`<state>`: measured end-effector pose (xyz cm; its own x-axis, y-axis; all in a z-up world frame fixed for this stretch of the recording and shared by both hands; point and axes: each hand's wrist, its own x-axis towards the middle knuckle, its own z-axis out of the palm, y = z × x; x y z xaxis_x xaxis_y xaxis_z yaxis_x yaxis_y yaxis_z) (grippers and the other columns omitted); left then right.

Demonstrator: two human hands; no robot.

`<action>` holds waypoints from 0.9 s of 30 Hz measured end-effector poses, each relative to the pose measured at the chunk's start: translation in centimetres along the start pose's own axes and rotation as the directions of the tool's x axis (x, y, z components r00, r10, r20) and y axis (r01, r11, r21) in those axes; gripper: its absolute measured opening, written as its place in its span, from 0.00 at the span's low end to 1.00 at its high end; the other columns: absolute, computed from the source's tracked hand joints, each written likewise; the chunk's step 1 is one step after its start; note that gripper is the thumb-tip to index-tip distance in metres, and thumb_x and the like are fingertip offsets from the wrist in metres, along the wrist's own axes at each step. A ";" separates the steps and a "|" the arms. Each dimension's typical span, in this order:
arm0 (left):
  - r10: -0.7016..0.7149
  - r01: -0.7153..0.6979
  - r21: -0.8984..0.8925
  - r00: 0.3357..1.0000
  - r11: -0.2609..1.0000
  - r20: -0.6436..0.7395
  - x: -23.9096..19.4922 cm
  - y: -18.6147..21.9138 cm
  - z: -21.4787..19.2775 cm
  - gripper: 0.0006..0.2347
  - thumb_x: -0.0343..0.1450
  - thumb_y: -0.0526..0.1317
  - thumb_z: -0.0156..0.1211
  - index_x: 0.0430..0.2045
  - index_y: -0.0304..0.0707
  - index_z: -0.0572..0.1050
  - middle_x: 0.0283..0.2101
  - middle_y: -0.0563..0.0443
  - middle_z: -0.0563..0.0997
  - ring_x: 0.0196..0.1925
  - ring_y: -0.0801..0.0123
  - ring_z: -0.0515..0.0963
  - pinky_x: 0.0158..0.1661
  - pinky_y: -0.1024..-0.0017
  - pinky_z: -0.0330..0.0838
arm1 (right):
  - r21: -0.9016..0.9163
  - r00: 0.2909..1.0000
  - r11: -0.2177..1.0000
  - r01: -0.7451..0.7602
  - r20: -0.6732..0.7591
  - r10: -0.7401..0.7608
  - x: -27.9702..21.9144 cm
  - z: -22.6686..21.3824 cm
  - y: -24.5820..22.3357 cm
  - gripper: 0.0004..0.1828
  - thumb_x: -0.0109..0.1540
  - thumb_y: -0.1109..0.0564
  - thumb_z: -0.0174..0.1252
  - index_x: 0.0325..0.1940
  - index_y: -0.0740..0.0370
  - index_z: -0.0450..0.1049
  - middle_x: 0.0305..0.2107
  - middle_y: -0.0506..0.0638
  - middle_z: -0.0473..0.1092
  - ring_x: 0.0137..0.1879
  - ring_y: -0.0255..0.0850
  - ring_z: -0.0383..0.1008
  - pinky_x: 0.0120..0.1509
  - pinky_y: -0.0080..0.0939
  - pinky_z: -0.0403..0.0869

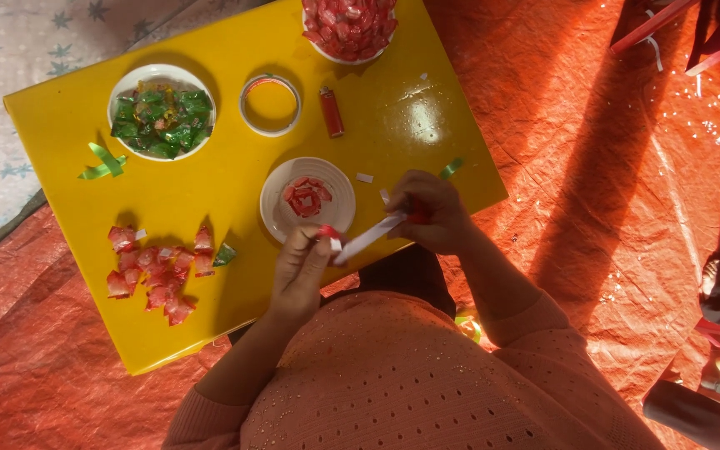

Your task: Attaching small red decorative pieces to a white lid to create a pattern.

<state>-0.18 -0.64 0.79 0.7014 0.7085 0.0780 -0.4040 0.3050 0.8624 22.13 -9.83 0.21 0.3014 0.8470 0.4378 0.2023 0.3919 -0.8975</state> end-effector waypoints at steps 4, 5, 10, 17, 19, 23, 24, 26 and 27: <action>0.032 -0.035 -0.023 0.989 0.999 -0.143 1.2 1.1 -0.4 0.04 0.78 0.37 0.52 0.39 0.35 0.71 0.33 0.51 0.77 0.35 0.78 0.72 0.41 0.77 0.69 | 0.000 0.985 0.989 -0.151 -0.084 0.150 -0.9 -2.4 0.1 0.06 0.59 0.64 0.70 0.37 0.66 0.78 0.27 0.54 0.70 0.28 0.32 0.60 0.32 0.33 0.61; -0.004 -0.002 -0.033 0.982 0.999 -0.189 1.2 0.8 -0.8 0.05 0.78 0.38 0.53 0.39 0.34 0.71 0.39 0.43 0.80 0.41 0.69 0.78 0.45 0.73 0.74 | -0.075 0.954 0.968 -0.239 -0.205 0.220 -1.6 -3.3 1.6 0.08 0.58 0.64 0.71 0.37 0.64 0.77 0.24 0.51 0.69 0.28 0.32 0.61 0.33 0.31 0.62; -0.030 0.019 -0.047 0.972 0.999 -0.232 1.0 -0.1 -0.6 0.04 0.74 0.33 0.60 0.37 0.32 0.71 0.40 0.32 0.85 0.42 0.56 0.88 0.43 0.67 0.83 | -0.591 0.916 0.746 -0.307 -0.396 0.063 -1.2 -3.8 5.5 0.17 0.59 0.52 0.77 0.36 0.62 0.75 0.21 0.56 0.65 0.26 0.49 0.69 0.33 0.45 0.68; -0.059 0.052 -0.033 0.959 0.998 -0.276 0.6 0.0 -1.8 0.06 0.69 0.28 0.68 0.35 0.30 0.75 0.37 0.36 0.85 0.39 0.57 0.88 0.40 0.68 0.84 | -0.811 0.959 0.512 -0.283 -0.253 0.129 -1.4 -2.1 6.2 0.20 0.60 0.43 0.73 0.40 0.60 0.76 0.30 0.52 0.70 0.37 0.54 0.75 0.46 0.51 0.73; -0.070 0.057 -0.053 0.959 0.997 -0.273 0.5 0.0 -2.1 0.06 0.69 0.28 0.67 0.35 0.31 0.75 0.38 0.36 0.85 0.39 0.57 0.88 0.39 0.68 0.84 | -0.789 0.959 0.545 -0.283 -0.238 0.153 -1.8 -2.1 6.2 0.22 0.60 0.38 0.72 0.42 0.57 0.78 0.35 0.52 0.72 0.42 0.52 0.76 0.51 0.49 0.73; -0.073 0.072 -0.011 0.965 0.997 -0.251 0.6 -0.8 -2.8 0.05 0.68 0.27 0.68 0.35 0.28 0.78 0.36 0.35 0.85 0.38 0.57 0.88 0.40 0.66 0.85 | -0.834 0.981 0.531 -0.150 -0.193 -0.027 -2.2 -2.8 7.6 0.20 0.57 0.44 0.77 0.47 0.55 0.82 0.47 0.53 0.73 0.55 0.52 0.70 0.62 0.52 0.69; -0.060 0.067 0.017 0.969 0.998 -0.240 0.6 -1.1 -3.0 0.05 0.68 0.26 0.69 0.34 0.26 0.79 0.35 0.34 0.86 0.38 0.57 0.88 0.39 0.65 0.85 | -0.801 0.970 0.594 -0.068 -0.193 -0.150 -1.9 -2.3 6.9 0.16 0.59 0.45 0.76 0.44 0.53 0.84 0.45 0.52 0.75 0.52 0.49 0.72 0.60 0.48 0.71; -0.037 0.045 0.036 0.978 0.998 -0.204 0.9 -1.6 -2.8 0.05 0.68 0.26 0.69 0.34 0.26 0.80 0.36 0.34 0.86 0.38 0.59 0.87 0.39 0.66 0.84 | -0.619 0.973 0.777 -0.119 -0.227 -0.032 -1.9 0.4 4.3 0.11 0.60 0.50 0.73 0.43 0.55 0.84 0.44 0.52 0.76 0.52 0.49 0.74 0.61 0.48 0.71; -0.009 0.019 0.061 0.986 0.998 -0.164 1.0 -1.9 -2.7 0.05 0.68 0.26 0.69 0.34 0.27 0.81 0.38 0.35 0.86 0.39 0.61 0.86 0.39 0.67 0.84 | -0.391 0.969 0.904 -0.173 -0.233 0.085 -2.0 1.7 3.1 0.07 0.60 0.55 0.71 0.42 0.57 0.84 0.43 0.52 0.77 0.53 0.48 0.76 0.62 0.47 0.72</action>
<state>-0.32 1.23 -2.12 0.5989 0.8007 -0.0126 -0.3544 0.2790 0.8925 20.54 -9.65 -3.48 0.5260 0.7702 0.3606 0.4947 0.0678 -0.8664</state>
